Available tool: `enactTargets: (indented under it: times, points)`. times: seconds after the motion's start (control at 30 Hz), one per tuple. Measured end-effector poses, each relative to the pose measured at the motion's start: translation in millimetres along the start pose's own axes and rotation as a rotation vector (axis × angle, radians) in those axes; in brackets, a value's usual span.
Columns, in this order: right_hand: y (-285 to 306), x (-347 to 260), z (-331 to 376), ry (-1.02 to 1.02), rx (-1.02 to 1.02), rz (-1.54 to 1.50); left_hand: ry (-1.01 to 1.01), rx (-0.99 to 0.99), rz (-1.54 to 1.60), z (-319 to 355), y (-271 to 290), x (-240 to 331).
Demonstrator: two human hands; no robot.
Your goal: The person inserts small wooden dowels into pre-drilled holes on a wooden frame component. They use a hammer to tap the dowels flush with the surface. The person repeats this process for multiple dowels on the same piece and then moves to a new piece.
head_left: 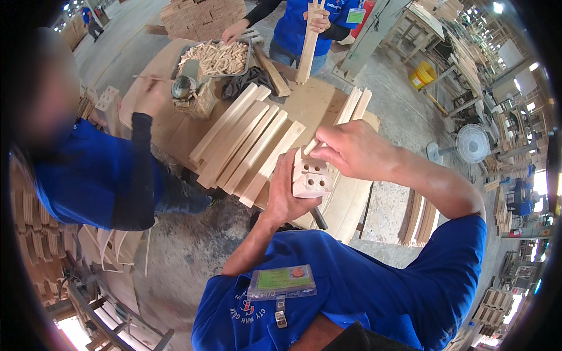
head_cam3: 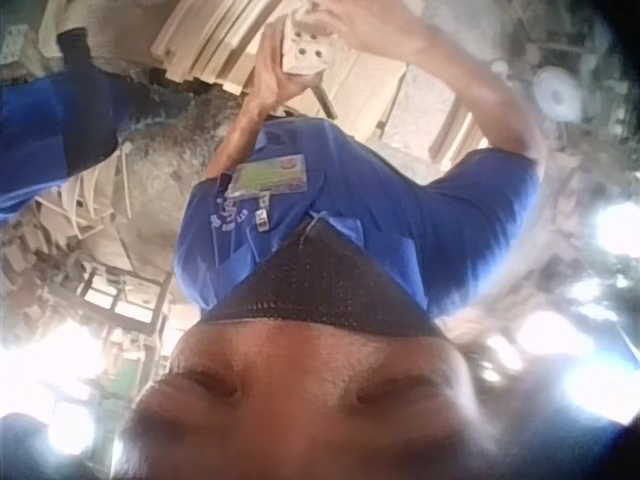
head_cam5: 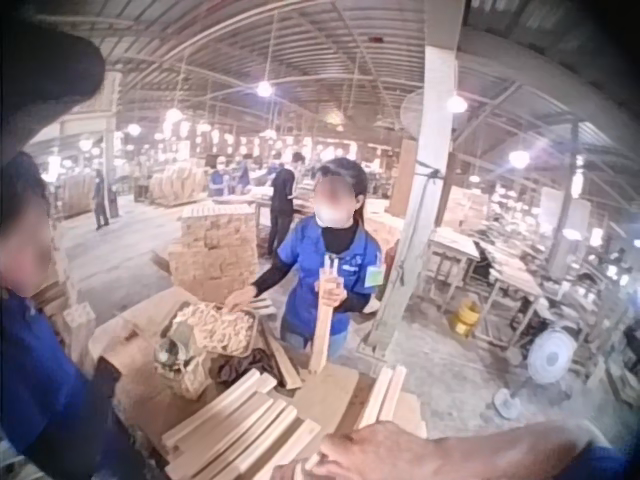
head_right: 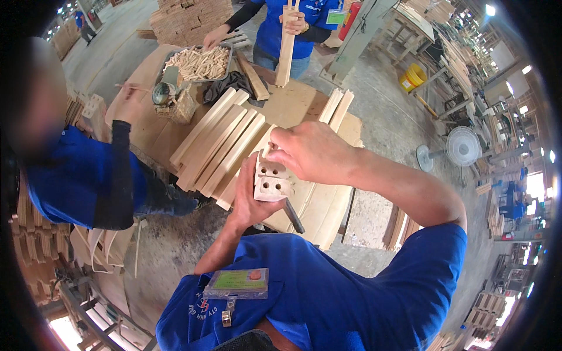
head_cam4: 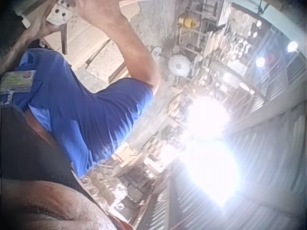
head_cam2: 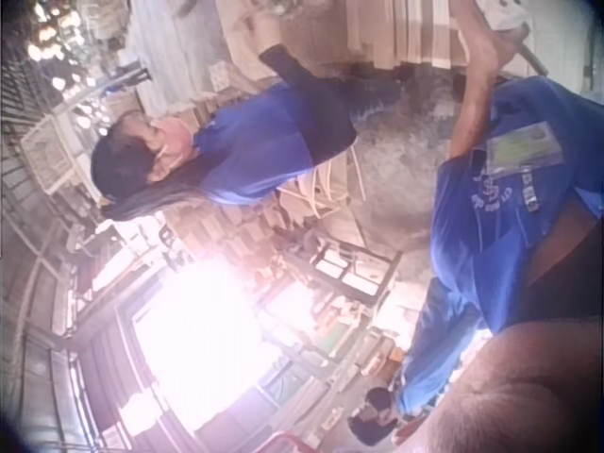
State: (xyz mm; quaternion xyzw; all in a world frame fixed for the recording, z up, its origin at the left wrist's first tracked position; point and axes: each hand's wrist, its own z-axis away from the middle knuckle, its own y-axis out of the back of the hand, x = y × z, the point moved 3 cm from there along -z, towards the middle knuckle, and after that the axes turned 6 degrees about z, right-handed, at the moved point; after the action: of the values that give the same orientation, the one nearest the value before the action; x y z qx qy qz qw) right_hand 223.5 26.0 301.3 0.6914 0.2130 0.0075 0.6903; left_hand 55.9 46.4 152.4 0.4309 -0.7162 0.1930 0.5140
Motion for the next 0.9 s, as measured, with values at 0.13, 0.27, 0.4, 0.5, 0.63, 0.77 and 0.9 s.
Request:
enactTargets:
  times: [0.13, 0.27, 0.4, 0.5, 0.63, 0.77, 0.9]
  points:
    - [0, 17, 2, -0.126, -0.009, -0.326, 0.048, 0.024, 0.012, 1, 2, -6]
    - [-18, 68, 40, -0.693, 0.047, -1.304, -0.012, 0.045, 0.315, 1, 3, -6]
    - [-69, 89, 81, -1.003, 0.187, -1.763, -0.095, 0.075, 0.077, 1, -3, -11]
    - [-91, 80, 73, -1.015, 0.214, -1.81, -0.043, 0.118, 0.002, 4, 8, -5]
    - [-82, 91, 83, -0.616, 0.191, -1.681, 0.06, 0.095, 0.062, 8, 13, -2]
    - [-62, 88, 82, -0.607, 0.199, -1.778, -0.008, 0.133, 0.131, 7, 5, -8]
    - [-77, 60, 58, -0.511, 0.142, -1.951, 0.001, 0.101, 0.273, 6, 3, -16]
